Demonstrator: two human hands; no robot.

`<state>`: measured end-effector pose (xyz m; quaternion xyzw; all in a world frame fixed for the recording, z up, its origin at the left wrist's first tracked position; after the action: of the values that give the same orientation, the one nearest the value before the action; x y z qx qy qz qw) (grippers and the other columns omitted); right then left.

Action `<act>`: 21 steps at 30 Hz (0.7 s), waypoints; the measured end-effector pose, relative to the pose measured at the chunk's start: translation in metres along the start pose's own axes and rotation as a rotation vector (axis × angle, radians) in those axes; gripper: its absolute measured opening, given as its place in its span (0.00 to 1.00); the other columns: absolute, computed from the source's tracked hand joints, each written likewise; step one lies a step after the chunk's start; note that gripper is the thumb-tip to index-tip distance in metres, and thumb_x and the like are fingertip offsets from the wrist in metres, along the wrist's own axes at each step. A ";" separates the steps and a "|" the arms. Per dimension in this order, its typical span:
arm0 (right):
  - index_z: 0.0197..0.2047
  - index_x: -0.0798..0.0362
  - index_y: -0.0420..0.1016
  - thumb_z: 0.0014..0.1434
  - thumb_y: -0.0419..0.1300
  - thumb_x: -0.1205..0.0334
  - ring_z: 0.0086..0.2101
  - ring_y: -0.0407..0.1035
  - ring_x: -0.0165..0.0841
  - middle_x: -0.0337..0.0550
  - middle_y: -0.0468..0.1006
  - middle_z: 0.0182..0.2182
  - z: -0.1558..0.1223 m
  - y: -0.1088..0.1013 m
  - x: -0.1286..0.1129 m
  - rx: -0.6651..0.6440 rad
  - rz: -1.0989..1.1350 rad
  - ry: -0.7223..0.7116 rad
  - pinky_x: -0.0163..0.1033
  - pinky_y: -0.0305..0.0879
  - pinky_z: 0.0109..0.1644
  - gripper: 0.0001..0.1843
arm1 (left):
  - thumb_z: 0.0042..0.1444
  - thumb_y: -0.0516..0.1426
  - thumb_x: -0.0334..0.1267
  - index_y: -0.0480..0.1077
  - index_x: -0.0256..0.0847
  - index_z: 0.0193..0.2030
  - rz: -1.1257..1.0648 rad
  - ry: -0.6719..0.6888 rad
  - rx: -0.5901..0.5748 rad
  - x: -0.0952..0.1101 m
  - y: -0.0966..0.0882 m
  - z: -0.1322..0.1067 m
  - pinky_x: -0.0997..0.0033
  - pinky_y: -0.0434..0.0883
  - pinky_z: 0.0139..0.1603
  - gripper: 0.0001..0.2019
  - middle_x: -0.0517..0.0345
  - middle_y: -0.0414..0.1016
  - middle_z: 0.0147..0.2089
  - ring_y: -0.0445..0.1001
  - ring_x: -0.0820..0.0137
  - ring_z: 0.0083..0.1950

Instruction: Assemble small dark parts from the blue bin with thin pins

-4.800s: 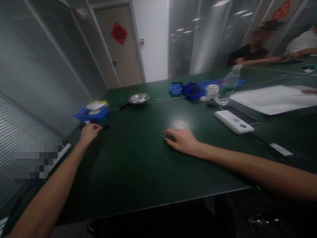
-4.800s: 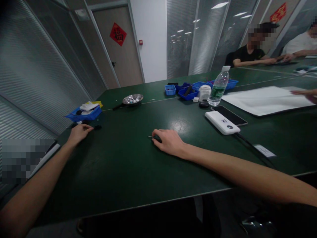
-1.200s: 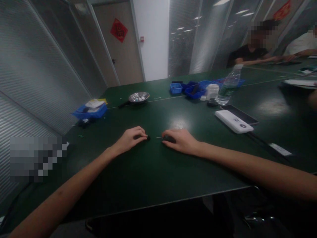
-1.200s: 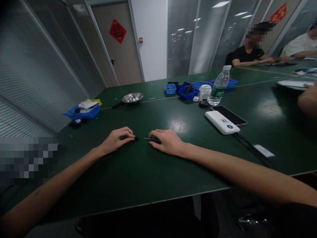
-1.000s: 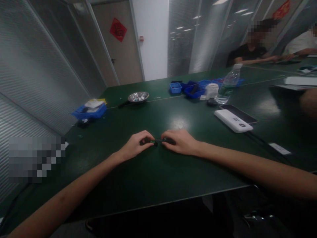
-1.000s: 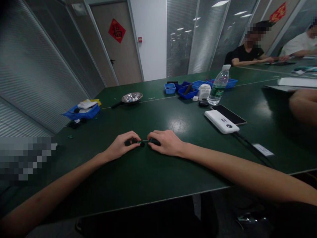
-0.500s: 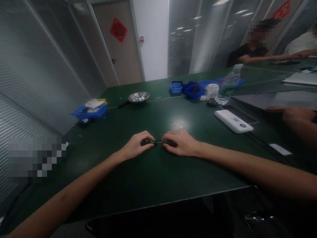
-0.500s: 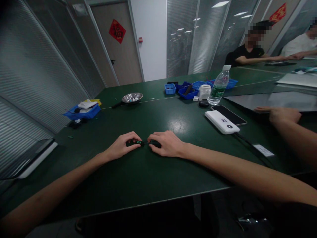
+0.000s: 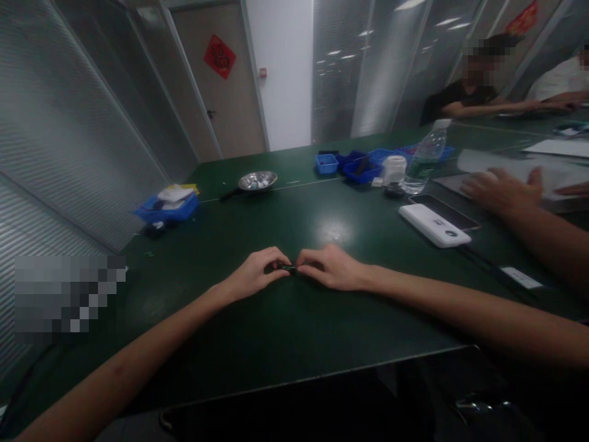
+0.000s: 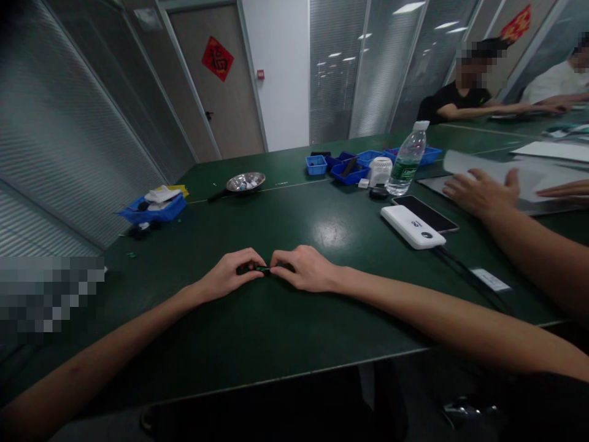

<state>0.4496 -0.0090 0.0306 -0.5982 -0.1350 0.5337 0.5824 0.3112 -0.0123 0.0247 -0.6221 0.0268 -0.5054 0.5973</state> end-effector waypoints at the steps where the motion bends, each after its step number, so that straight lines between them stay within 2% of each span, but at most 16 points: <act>1: 0.50 0.52 0.75 0.74 0.55 0.54 0.26 0.66 0.28 0.38 0.77 0.30 0.000 0.001 -0.001 0.011 -0.009 -0.008 0.34 0.54 0.33 0.13 | 0.68 0.60 0.40 0.75 0.41 0.51 0.005 0.000 0.001 0.000 0.000 0.000 0.67 0.70 0.45 0.09 0.53 0.74 0.47 0.72 0.67 0.44; 7: 0.54 0.51 0.74 0.74 0.55 0.54 0.31 0.72 0.31 0.41 0.80 0.36 -0.001 0.001 -0.006 0.039 0.017 -0.060 0.35 0.60 0.37 0.13 | 0.68 0.60 0.42 0.75 0.41 0.50 0.015 0.002 -0.005 0.001 0.001 0.001 0.66 0.70 0.44 0.09 0.54 0.74 0.45 0.72 0.66 0.44; 10: 0.53 0.52 0.75 0.73 0.56 0.53 0.31 0.71 0.30 0.41 0.80 0.35 -0.001 -0.006 -0.007 0.079 0.073 -0.059 0.35 0.61 0.36 0.14 | 0.68 0.59 0.41 0.75 0.42 0.51 0.016 0.001 -0.005 0.002 0.000 0.000 0.65 0.71 0.45 0.09 0.53 0.74 0.47 0.73 0.66 0.45; 14: 0.50 0.52 0.77 0.71 0.58 0.55 0.28 0.69 0.29 0.39 0.79 0.32 -0.003 -0.011 -0.005 0.125 0.035 -0.035 0.34 0.59 0.34 0.12 | 0.67 0.58 0.36 0.74 0.44 0.56 0.021 -0.001 -0.018 0.003 -0.002 -0.001 0.62 0.72 0.49 0.12 0.50 0.74 0.51 0.73 0.63 0.50; 18: 0.49 0.52 0.78 0.69 0.59 0.57 0.27 0.67 0.28 0.38 0.78 0.30 -0.003 -0.010 0.000 0.122 -0.054 0.006 0.34 0.56 0.33 0.11 | 0.67 0.57 0.34 0.74 0.44 0.57 0.008 -0.009 -0.031 0.003 -0.002 -0.002 0.61 0.72 0.51 0.13 0.50 0.74 0.52 0.72 0.62 0.51; 21: 0.50 0.52 0.78 0.70 0.58 0.57 0.27 0.67 0.28 0.38 0.78 0.30 -0.003 -0.006 -0.002 0.084 -0.045 -0.030 0.34 0.56 0.33 0.12 | 0.65 0.57 0.31 0.73 0.44 0.58 0.004 -0.008 -0.030 0.003 -0.002 -0.001 0.62 0.72 0.51 0.16 0.51 0.74 0.52 0.72 0.63 0.50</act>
<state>0.4539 -0.0106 0.0362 -0.5619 -0.1346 0.5345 0.6168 0.3106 -0.0148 0.0282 -0.6327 0.0333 -0.5014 0.5892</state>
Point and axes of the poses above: each hand's wrist, its own z-axis towards the middle knuckle, its own y-axis out of the palm, x = y × z, the point moved 9 cm from there along z, towards the middle knuckle
